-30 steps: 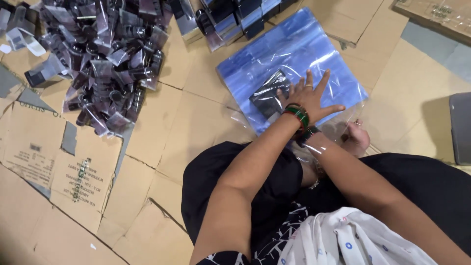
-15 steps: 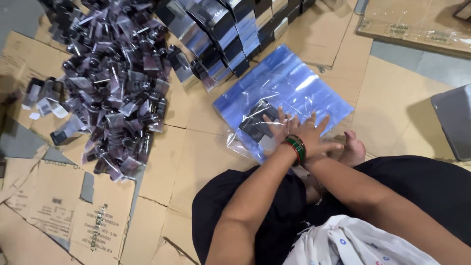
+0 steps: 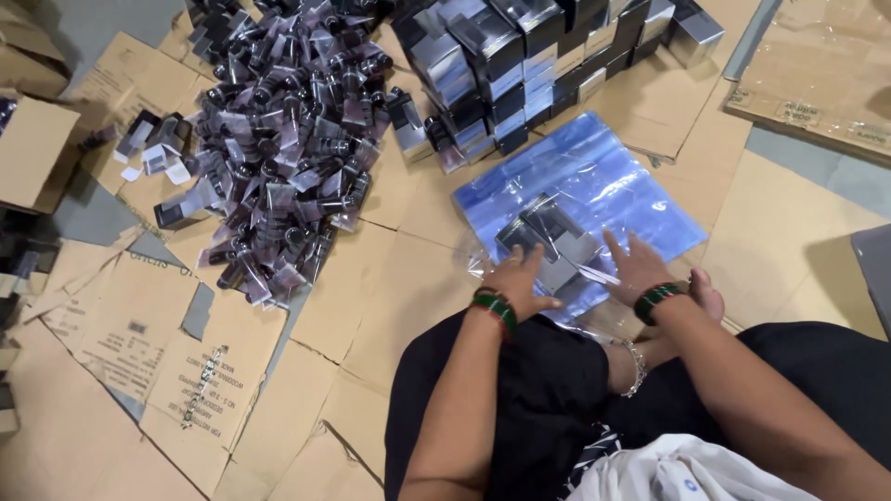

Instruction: The person sits on the floor and places several small rectangular boxes into a clear plastic bag. They arrange the boxes inside the bag and adjust the bag's opening to fit the items.

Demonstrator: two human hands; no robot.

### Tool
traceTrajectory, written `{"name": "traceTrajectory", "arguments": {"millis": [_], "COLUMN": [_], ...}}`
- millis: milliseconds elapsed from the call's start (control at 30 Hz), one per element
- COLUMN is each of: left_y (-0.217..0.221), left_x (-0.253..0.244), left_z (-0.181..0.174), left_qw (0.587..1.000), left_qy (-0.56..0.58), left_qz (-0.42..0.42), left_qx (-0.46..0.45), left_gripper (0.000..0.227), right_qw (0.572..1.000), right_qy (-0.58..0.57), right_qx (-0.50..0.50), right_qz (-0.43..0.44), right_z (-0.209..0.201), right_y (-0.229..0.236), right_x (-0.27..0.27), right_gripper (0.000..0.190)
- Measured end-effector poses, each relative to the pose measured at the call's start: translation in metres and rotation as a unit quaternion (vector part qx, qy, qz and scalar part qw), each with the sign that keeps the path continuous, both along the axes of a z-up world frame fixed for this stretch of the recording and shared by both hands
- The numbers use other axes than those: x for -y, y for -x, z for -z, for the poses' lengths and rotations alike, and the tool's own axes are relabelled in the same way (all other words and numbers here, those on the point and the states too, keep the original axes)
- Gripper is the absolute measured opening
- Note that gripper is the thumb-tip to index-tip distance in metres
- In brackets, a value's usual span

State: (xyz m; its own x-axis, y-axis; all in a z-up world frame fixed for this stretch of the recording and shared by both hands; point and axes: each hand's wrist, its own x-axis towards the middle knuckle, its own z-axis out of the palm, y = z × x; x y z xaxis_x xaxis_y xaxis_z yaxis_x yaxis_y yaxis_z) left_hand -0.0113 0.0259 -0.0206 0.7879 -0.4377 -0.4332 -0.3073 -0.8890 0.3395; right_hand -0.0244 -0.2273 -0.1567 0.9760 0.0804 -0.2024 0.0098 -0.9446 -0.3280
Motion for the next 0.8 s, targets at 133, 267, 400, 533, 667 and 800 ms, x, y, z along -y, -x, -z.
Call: {"name": "traceTrajectory", "arguments": {"millis": [133, 267, 400, 533, 667, 800], "left_y": [0.001, 0.016, 0.014, 0.013, 0.015, 0.014], "left_x": [0.035, 0.074, 0.079, 0.089, 0.098, 0.098], "left_z": [0.007, -0.003, -0.001, 0.014, 0.027, 0.033], "left_qw": [0.996, 0.994, 0.990, 0.986, 0.979, 0.968], "left_qy": [0.071, 0.010, -0.024, -0.021, -0.030, -0.032], "left_qz": [0.057, 0.088, 0.116, 0.144, 0.182, 0.222], "left_qx": [-0.007, -0.058, -0.078, -0.076, -0.089, -0.111], "left_gripper": [0.118, 0.126, 0.123, 0.112, 0.118, 0.122], "right_qw": [0.993, 0.967, 0.980, 0.979, 0.964, 0.962], "right_qy": [-0.046, 0.117, 0.130, 0.164, 0.197, 0.094], "right_qx": [-0.089, -0.213, -0.098, 0.003, 0.171, 0.253], "right_qz": [0.055, 0.071, 0.112, 0.117, 0.047, -0.031], "right_z": [-0.023, -0.046, -0.110, -0.199, -0.248, -0.231], "right_y": [0.022, 0.031, 0.006, -0.058, -0.141, -0.242], "right_x": [0.013, 0.049, 0.064, 0.017, -0.026, -0.069], "right_gripper": [0.079, 0.047, 0.048, 0.059, 0.062, 0.080]}}
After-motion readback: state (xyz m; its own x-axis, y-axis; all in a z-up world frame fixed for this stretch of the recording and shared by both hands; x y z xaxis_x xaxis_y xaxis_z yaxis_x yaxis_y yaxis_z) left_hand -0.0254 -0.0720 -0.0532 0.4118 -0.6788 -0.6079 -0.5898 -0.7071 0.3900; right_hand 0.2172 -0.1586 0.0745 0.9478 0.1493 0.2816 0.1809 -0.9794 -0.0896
